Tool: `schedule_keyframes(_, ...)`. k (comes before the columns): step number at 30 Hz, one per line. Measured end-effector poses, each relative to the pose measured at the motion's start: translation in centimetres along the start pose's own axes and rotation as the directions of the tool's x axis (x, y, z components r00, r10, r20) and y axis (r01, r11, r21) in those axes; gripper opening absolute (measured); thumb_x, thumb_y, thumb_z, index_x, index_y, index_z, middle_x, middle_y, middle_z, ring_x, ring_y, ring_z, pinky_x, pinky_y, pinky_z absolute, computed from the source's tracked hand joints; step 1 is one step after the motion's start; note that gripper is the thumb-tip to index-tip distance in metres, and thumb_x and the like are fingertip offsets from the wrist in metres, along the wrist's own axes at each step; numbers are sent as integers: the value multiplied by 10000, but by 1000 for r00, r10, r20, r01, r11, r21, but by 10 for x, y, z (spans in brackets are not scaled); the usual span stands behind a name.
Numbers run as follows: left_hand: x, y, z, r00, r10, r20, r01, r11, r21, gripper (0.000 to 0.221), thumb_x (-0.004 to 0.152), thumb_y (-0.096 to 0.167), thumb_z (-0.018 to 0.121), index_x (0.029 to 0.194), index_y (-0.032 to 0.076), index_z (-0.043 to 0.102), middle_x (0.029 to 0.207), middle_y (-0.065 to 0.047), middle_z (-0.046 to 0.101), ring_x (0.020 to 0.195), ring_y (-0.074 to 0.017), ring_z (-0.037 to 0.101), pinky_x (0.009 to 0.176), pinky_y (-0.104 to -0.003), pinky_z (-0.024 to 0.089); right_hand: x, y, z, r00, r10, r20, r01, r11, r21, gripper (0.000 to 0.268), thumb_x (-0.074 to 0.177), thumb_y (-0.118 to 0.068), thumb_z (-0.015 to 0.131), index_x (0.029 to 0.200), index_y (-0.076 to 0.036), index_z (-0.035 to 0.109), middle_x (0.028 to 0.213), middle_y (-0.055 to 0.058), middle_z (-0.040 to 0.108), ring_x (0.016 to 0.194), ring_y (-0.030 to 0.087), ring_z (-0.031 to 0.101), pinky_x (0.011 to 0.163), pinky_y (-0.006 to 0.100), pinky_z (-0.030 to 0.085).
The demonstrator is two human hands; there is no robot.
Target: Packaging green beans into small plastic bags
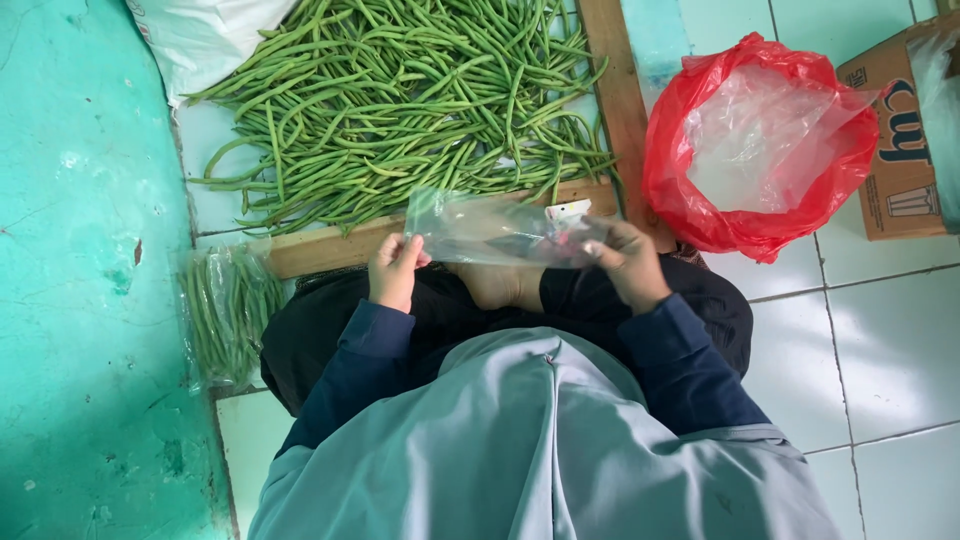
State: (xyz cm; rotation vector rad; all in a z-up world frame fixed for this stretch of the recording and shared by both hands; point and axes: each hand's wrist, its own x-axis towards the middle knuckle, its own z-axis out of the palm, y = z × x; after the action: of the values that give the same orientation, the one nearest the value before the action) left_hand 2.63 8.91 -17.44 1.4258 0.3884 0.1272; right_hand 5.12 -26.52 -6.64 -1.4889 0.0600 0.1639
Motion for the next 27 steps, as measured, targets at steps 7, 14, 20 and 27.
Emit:
schedule_keyframes(7, -27, 35, -41, 976, 78, -202, 52, 819, 572, 479, 925, 153, 754, 1346, 110, 530, 1327, -145, 552, 1205, -311, 592, 997, -376, 525, -9, 30, 50, 985, 141, 102, -134, 988, -78, 505, 768, 21, 870, 1248, 27, 711, 899, 168, 770, 815, 183, 743, 723, 321, 628)
schedule_keyframes(14, -56, 123, 35, 636, 653, 412, -751, 399, 526, 323, 930, 250, 745, 1210, 106, 675, 1252, -127, 595, 1193, -391, 576, 1018, -509, 466, -21, -2, 68, 897, -293, 332, 441, 655, -613, 512, 735, -289, 934, 1196, -142, 768, 738, 53, 742, 675, 251, 729, 610, 373, 617)
schedule_keyframes(20, -79, 141, 72, 470, 674, 571, -876, 274, 398, 267, 899, 245, 732, 1159, 204, 685, 1238, -74, 604, 1195, -367, 595, 1021, -517, 457, -32, -38, 77, 738, -489, 466, 667, 420, -615, 403, 803, -279, 858, 1173, -154, 757, 810, 68, 731, 731, 309, 736, 635, 424, 610)
schedule_keyframes(27, -92, 146, 84, 442, 630, 638, -853, 75, 517, 130, 925, 337, 624, 912, 211, 656, 1030, -34, 551, 966, -298, 626, 809, -433, 485, -31, -13, 83, 651, -542, 532, 723, 228, -652, 394, 813, -375, 806, 1117, -130, 749, 961, 78, 755, 832, 279, 757, 707, 382, 612)
